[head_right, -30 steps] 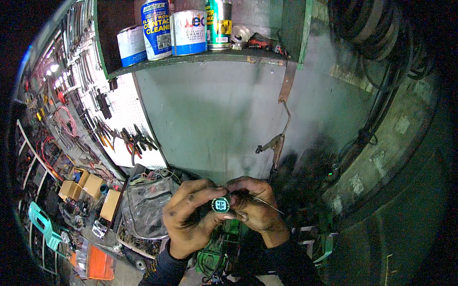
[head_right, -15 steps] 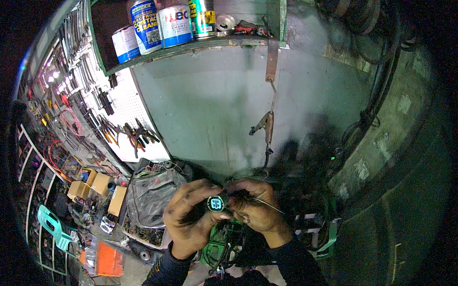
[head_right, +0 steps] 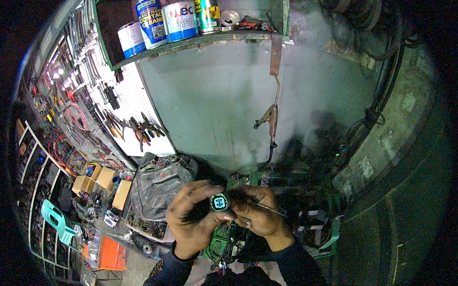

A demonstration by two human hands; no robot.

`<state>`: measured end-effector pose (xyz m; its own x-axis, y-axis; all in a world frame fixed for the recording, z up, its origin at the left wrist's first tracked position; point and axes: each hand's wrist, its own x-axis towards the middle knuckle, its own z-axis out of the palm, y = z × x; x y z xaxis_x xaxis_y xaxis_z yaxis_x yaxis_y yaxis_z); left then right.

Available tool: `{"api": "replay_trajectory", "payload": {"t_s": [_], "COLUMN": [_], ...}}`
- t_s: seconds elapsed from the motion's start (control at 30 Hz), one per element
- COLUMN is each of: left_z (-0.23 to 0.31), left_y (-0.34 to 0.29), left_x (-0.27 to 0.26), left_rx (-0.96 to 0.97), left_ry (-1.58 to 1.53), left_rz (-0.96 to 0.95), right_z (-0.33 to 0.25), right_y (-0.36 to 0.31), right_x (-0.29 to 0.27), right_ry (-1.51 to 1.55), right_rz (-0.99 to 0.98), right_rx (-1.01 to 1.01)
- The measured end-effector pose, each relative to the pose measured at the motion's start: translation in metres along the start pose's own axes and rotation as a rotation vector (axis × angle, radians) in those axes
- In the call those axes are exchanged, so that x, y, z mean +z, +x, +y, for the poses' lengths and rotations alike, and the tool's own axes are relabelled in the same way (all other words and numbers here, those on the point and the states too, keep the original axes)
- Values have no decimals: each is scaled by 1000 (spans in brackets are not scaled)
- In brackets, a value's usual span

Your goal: The person retrieves a small green electrical connector and a spray can, then sits at a workbench. They use a thin metal tool and pliers to adjust and manipulate the connector's internal contacts.

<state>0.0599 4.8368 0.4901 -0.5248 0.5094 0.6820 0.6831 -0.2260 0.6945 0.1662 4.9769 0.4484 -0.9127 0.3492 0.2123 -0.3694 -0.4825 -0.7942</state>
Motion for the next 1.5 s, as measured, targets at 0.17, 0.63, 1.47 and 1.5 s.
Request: {"api": "replay_trajectory", "payload": {"t_s": [0.17, 0.63, 1.47, 1.5], "left_z": [-2, -32, -122, -76], "left_y": [1, -38, -240, -217], "left_x": [3, 4, -13, -18], "left_rx": [-45, -608, -607, -730], "left_ry": [-50, -731, -223, -312], "left_rz": [10, -97, -698, -627], "right_z": [1, 34, 131, 132], "right_y": [1, -34, -128, -128], "right_x": [-2, -8, -110, -120], "right_ry": [-31, -825, -968, -924], "right_rz": [5, 66, -94, -93], "right_rx": [-22, -352, 367, 431]}}
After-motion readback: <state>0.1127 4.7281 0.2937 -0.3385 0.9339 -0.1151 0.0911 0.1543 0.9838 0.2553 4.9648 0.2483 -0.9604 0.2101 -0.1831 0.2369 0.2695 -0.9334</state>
